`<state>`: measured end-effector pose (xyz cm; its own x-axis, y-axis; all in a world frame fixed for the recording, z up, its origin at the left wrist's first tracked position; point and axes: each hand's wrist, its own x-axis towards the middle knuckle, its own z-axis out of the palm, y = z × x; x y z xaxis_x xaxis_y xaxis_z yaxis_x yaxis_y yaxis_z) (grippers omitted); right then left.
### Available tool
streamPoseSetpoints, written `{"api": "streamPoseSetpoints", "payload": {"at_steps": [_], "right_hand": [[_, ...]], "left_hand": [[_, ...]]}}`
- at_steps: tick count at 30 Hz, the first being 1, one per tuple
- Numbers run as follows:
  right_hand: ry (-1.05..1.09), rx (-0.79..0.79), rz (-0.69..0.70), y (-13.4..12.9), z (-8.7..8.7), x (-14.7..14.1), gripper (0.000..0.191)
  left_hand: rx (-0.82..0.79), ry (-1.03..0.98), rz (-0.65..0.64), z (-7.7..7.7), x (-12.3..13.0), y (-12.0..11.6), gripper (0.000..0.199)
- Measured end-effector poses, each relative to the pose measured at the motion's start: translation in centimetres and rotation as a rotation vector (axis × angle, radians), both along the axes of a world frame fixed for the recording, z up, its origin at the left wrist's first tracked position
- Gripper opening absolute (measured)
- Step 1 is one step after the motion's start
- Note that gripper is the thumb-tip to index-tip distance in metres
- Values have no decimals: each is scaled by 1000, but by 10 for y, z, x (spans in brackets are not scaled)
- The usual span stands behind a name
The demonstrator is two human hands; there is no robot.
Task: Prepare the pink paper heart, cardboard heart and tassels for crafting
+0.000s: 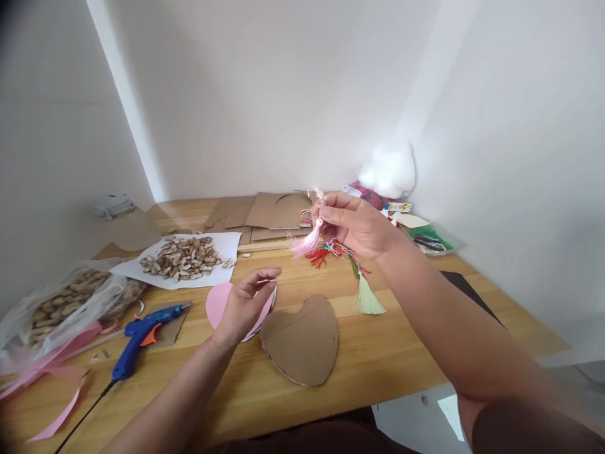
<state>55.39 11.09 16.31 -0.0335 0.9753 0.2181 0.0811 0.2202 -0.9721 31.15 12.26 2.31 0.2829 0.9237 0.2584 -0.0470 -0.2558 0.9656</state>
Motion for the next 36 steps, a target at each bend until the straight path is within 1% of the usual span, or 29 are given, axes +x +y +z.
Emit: {"api": "streamPoseSetpoints", "payload": {"at_steps": [1,2,3,5,7,10,13,16,19,22,23,25,28,30,32,36], "right_hand": [[-114,2,-70,5,1,6,28],[-235,1,-174,9,0,11,29],[-284,-6,-244,13,-2,15,30],[-254,-10,-295,18,-7,19,30],[-169,-10,-275,18,-10,19,31],[-97,-40,-221,14,-10,16,35],[-29,-54,-172,7,-7,14,31],[39,-69,-126,2,-6,13,28],[-30,-92,-110,3,-14,13,28],[-142,-87,-184,6,-27,13,29],[-145,-84,-185,7,-30,14,29],[-113,-78,-140,6,-34,14,30],[-47,-81,-98,3,-35,14,32],[-22,-112,-100,1,-34,13,33],[-20,-132,-76,-3,-33,11,32],[-55,-116,-5,-13,-29,0,29]], "left_hand": [[-36,10,47,-1,-4,2,22],[-70,14,82,-2,-7,3,27],[-100,14,101,-2,-10,4,30],[-133,1,111,0,-15,5,34],[-129,-17,111,1,-17,6,34],[-84,-51,112,1,-16,6,32],[-37,-54,85,2,-14,4,31],[-42,-45,76,3,-13,1,32],[-67,-38,80,3,-15,-1,33],[-64,-32,86,2,-19,0,35],[-59,-32,89,3,-20,1,35],[-60,-34,93,5,-22,2,35],[-65,-25,104,12,-23,2,35],[-29,-6,107,17,-22,1,34],[0,-6,110,22,-21,0,30],[45,-43,92,32,-13,-1,24]]}}
